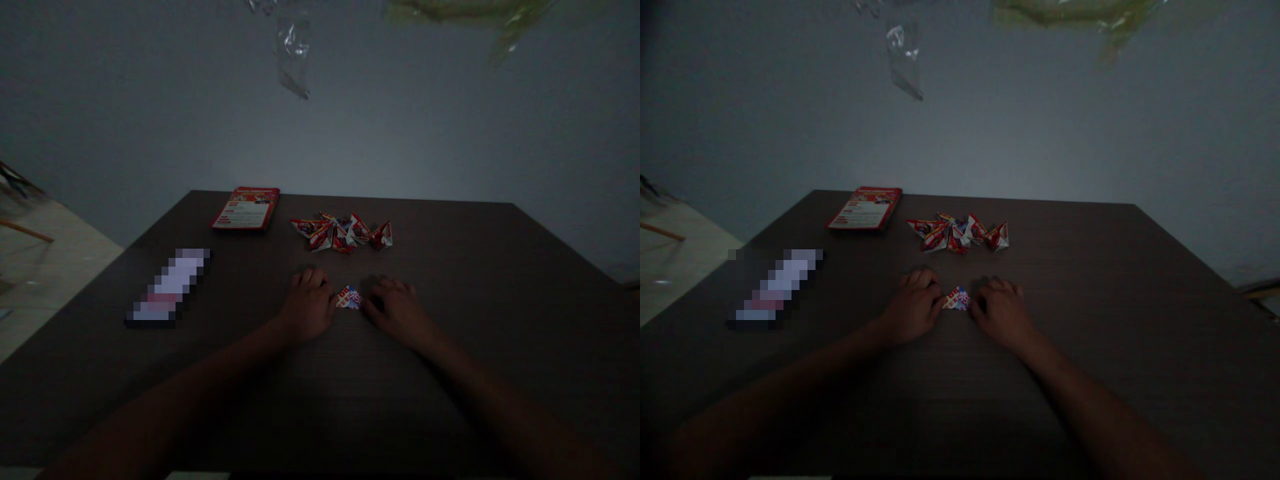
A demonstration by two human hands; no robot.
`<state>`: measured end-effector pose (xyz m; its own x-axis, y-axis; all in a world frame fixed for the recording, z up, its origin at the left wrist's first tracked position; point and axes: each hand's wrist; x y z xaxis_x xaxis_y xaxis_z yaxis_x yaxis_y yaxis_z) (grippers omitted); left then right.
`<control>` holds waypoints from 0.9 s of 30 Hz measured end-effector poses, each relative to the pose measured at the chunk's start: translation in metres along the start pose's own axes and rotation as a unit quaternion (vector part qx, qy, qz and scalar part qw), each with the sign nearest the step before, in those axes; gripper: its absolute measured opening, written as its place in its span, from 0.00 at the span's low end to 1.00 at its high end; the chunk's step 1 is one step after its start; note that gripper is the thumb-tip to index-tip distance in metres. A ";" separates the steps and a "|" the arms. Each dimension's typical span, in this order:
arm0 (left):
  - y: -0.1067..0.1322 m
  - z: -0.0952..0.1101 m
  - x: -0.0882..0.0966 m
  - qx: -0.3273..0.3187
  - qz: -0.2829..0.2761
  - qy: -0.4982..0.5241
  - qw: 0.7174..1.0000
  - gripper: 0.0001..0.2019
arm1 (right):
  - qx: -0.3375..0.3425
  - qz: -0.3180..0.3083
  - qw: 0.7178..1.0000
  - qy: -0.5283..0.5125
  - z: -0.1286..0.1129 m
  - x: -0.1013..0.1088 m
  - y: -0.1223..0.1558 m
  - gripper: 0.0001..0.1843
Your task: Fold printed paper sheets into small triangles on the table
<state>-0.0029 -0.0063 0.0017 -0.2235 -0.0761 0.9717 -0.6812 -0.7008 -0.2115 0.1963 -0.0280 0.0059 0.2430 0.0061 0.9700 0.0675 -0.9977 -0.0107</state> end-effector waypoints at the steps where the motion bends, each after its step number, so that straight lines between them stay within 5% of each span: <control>1: 0.000 0.000 0.000 0.000 -0.002 -0.001 1.000 0.11 | -0.001 -0.001 1.000 0.001 0.000 0.000 0.000 0.14; 27: 0.000 0.001 0.004 -0.006 0.005 -0.008 1.000 0.12 | -0.025 0.056 0.997 0.053 -0.012 -0.005 0.004 0.23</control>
Point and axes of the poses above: each hand's wrist, its own y-axis away from the middle knuckle, its own x-axis out of the back of the hand, z = x × y, and after that the axes turned 11 degrees about -x, right-handed
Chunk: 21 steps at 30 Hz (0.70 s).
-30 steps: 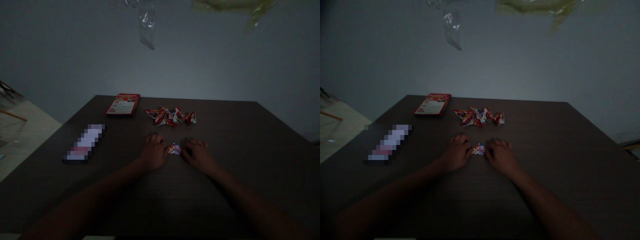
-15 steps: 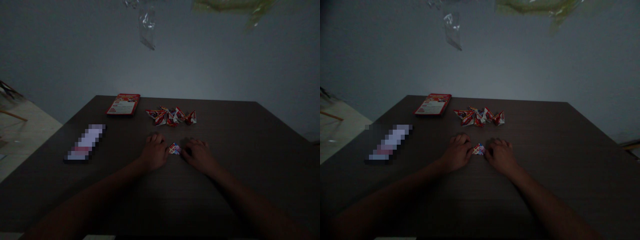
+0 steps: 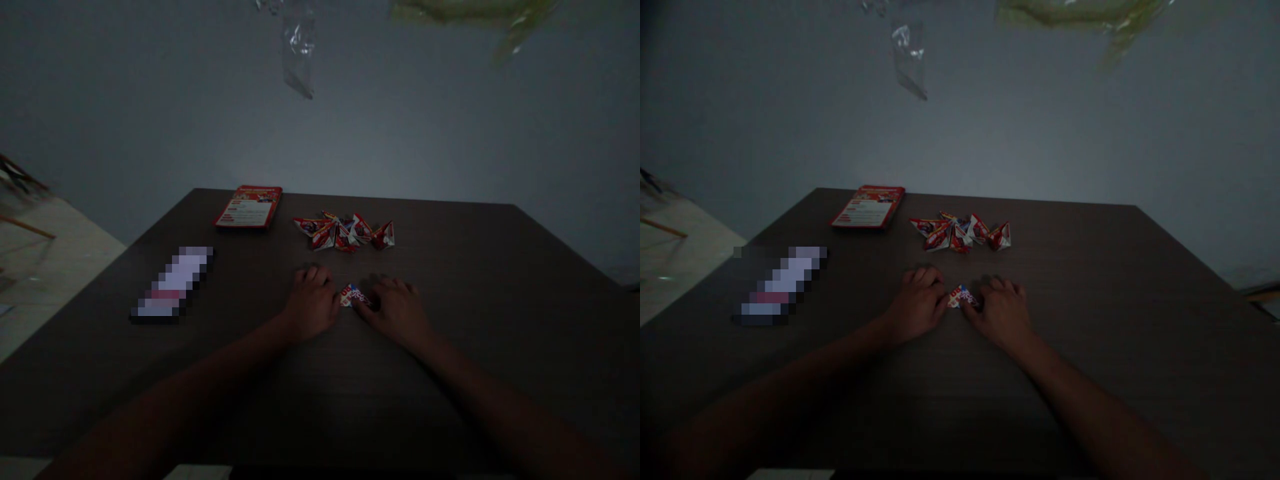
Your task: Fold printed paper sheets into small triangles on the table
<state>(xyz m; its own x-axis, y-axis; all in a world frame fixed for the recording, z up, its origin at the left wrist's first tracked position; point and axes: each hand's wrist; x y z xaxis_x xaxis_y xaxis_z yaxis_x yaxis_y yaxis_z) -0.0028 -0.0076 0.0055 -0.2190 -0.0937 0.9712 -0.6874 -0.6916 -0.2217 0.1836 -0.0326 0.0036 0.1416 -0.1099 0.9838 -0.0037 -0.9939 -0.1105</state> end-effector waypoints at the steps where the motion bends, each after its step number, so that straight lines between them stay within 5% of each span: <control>1: 0.000 0.000 0.000 0.001 0.000 0.000 1.000 0.13 | 0.000 0.002 1.000 0.001 0.000 0.000 0.000 0.23; 8: -0.003 0.005 0.004 0.023 -0.003 0.014 1.000 0.21 | 0.000 -0.003 1.000 0.009 0.002 0.001 0.000 0.23; 21: -0.009 -0.007 0.011 0.073 -0.069 0.078 0.992 0.14 | -0.004 -0.016 1.000 -0.008 0.001 0.003 -0.001 0.23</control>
Point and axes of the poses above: each hand's wrist, its own y-axis away from the middle knuckle, its own x-axis out of the back of the hand, z = x × y, and after that the axes turned 11 degrees about -x, right-handed
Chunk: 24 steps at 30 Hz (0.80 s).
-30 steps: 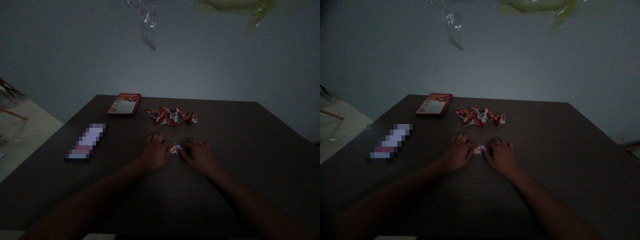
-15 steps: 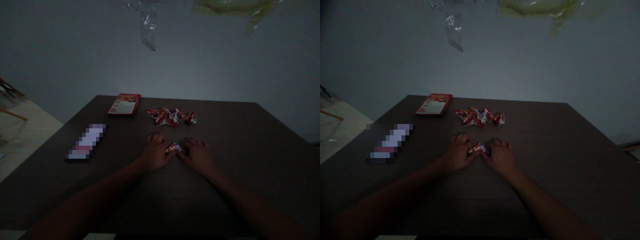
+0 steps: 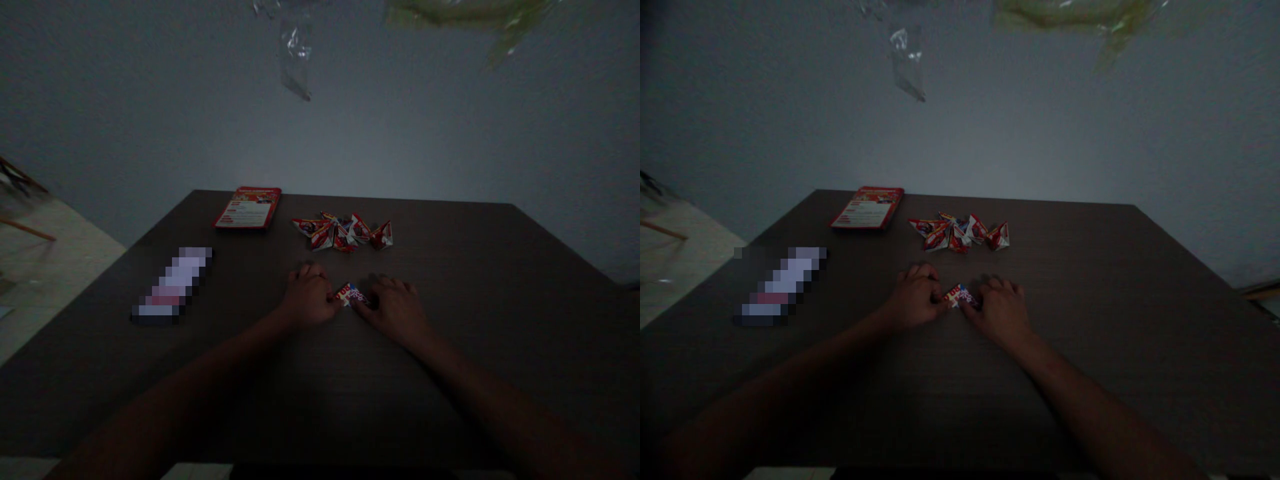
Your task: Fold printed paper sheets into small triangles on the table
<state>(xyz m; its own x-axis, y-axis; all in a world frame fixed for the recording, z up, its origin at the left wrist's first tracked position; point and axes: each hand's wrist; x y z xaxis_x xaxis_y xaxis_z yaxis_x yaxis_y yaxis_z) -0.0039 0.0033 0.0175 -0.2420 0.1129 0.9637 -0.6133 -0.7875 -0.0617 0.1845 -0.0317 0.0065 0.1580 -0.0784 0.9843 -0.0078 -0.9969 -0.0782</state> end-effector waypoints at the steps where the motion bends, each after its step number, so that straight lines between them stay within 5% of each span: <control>1: 0.000 -0.001 0.001 0.005 -0.008 0.002 1.000 0.14 | 0.000 0.000 1.000 0.001 0.000 0.000 0.000 0.23; 24: -0.005 -0.021 0.010 0.052 -0.074 0.052 0.995 0.09 | -0.008 -0.021 0.999 -0.041 0.007 0.002 -0.002 0.20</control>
Point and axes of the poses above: each hand's wrist, its own y-axis away from the middle knuckle, its own x-axis out of the back of the hand, z = x × y, and after that the axes turned 11 degrees about -x, right-handed
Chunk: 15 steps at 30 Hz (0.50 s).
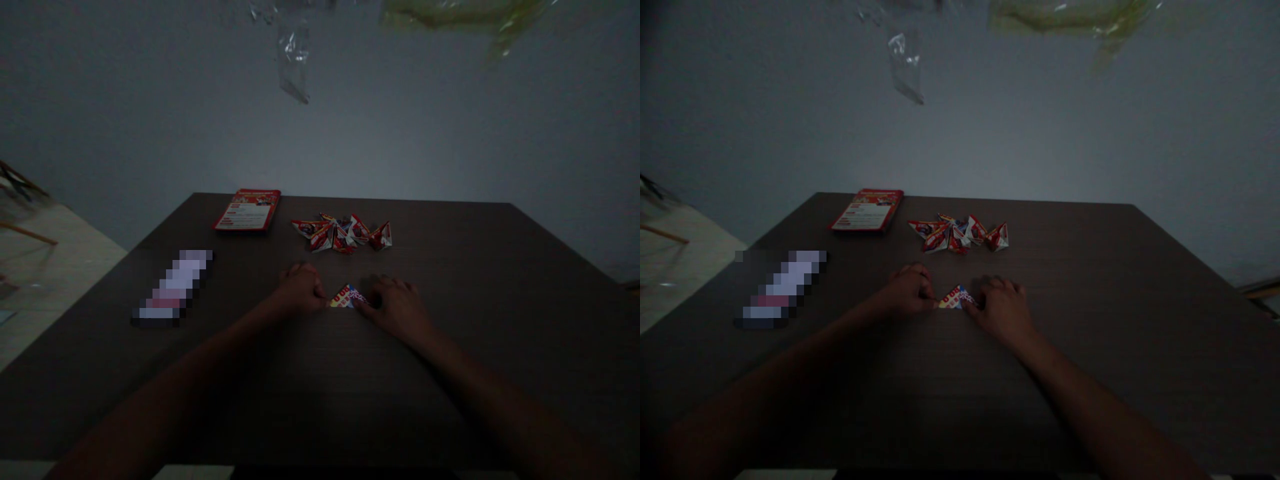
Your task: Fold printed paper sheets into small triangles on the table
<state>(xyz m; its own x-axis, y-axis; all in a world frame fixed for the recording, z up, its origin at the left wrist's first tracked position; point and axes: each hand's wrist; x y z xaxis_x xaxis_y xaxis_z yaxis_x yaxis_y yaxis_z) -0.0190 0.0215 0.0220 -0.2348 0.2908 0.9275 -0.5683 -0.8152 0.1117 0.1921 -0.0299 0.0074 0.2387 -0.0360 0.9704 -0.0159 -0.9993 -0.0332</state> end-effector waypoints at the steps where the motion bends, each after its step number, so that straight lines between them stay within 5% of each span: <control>1: 0.000 0.000 0.000 -0.001 0.000 0.001 1.000 0.09 | -0.001 -0.004 1.000 -0.005 0.001 0.001 0.000 0.20; 15: -0.001 -0.008 -0.004 -0.003 0.002 0.022 1.000 0.10 | -0.012 -0.058 0.998 -0.037 0.018 0.008 -0.004 0.13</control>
<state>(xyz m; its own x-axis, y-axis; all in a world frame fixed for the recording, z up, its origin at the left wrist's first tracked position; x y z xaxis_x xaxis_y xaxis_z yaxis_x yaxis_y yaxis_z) -0.0239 0.0249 0.0153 -0.2710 0.3091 0.9116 -0.5726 -0.8130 0.1055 0.2118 -0.0263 0.0111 0.3104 0.0784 0.9474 -0.0067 -0.9964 0.0847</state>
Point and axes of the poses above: each hand's wrist, its own y-axis away from the middle knuckle, its own x-axis out of the back of the hand, z = x × y, and after that the axes turned 11 degrees about -x, right-handed
